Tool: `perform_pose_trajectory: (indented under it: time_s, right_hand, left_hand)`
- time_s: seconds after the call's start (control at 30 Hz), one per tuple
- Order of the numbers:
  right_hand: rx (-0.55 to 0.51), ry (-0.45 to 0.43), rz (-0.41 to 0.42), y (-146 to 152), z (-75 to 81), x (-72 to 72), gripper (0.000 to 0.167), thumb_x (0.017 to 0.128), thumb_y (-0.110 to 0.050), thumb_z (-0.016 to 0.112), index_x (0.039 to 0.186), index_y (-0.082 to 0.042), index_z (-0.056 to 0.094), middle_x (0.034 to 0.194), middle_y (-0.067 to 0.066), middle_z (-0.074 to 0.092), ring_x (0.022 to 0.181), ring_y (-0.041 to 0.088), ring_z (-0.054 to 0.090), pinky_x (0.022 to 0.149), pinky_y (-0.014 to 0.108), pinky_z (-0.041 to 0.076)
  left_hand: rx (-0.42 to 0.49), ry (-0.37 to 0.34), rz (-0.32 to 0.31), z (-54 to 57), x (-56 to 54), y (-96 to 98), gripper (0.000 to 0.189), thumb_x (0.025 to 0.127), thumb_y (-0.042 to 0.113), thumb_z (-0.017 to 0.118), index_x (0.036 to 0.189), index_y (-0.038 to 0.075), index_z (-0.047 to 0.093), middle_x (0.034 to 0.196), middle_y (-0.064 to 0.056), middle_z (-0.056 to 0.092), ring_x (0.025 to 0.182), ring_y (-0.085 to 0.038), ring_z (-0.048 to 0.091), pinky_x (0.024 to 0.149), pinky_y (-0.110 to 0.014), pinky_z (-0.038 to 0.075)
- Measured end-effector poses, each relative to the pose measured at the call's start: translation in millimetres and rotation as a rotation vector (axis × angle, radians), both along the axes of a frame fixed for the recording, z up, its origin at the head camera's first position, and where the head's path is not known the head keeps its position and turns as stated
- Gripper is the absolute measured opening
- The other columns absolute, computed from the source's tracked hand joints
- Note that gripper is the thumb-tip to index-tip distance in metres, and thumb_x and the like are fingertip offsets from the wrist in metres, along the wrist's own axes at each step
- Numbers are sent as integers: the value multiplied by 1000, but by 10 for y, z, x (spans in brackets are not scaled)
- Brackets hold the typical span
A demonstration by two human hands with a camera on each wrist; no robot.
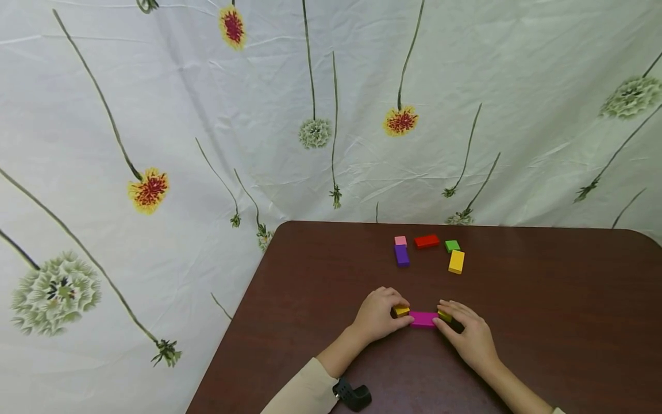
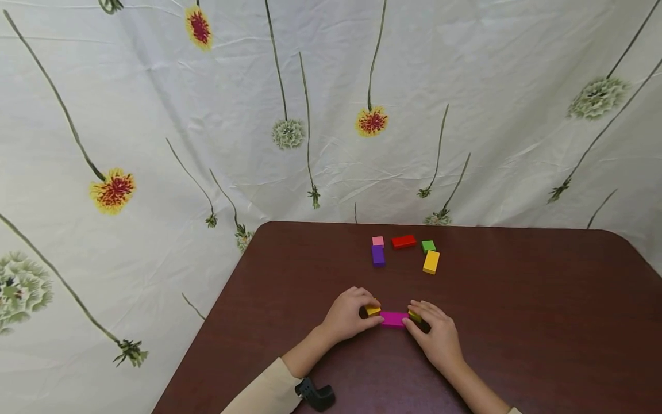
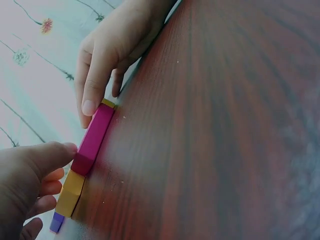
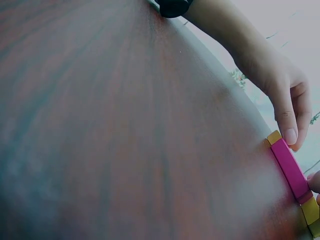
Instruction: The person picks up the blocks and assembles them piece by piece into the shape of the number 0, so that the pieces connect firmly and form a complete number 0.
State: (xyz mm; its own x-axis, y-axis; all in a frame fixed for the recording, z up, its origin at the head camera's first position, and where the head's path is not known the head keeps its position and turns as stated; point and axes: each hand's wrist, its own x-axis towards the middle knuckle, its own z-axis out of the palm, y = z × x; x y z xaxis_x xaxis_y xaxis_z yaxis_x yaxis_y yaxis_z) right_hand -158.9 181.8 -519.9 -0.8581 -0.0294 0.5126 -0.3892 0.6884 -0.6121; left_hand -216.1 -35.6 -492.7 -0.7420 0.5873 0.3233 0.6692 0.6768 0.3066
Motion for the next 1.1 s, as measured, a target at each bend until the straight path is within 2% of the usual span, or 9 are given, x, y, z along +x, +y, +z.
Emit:
perform_pose_trajectory:
  time_s: [0.27,0.43,0.6,0.73,0.87,0.97,1.1]
  right_hand:
    - [-28,-25,-3,4,13,-25,31,79,-15,81,108,-3,74,116,8,69,115,33,57,93,54,42]
    - [-62,-51,-21,99,49,-119,34,83,-18,79,113,-3,73,120,9,68,117,32,54,93,54,42]
    - [-99,-121,-33,313,165,-378,39,89,-19,73,122,2,66,125,21,62,120,41,51,95,61,39]
    - [-45,-272,-54,512,257,-663,53,93,-30,68,132,5,56,133,29,53,124,47,44,97,63,36]
    - [-26,-415,-45,678,259,-897,68,93,-38,66,141,6,44,141,31,42,129,50,37,100,64,33]
    - [-39,-474,-21,759,227,-1007,75,92,-39,67,145,5,38,145,31,37,132,50,32,102,65,30]
    - [-40,-506,1,801,204,-1108,80,90,-41,69,148,3,35,148,31,34,134,51,28,102,67,27]
  left_hand:
    - [65,-21,-14,-6,-4,-27,21,83,34,78,94,17,76,92,9,66,88,-7,56,81,-22,44]
    - [97,-24,-12,-30,-10,-33,21,82,34,79,93,17,76,92,9,66,87,-7,56,80,-21,43]
    - [127,-52,-14,-35,-16,-36,20,82,33,79,93,16,75,92,8,65,86,-7,55,79,-20,43]
    - [137,-66,-15,-36,-38,-32,20,83,33,79,93,17,75,92,9,65,86,-6,54,78,-20,42]
    - [133,-72,-15,-48,-53,-36,20,83,34,79,93,18,74,92,10,64,86,-5,54,78,-19,41]
    - [128,-75,-15,-49,-46,-41,20,83,34,79,93,18,74,92,10,65,86,-5,54,78,-19,41]
    - [132,-84,-15,-39,-32,-44,19,83,34,79,93,18,75,92,10,65,86,-5,54,79,-20,42]
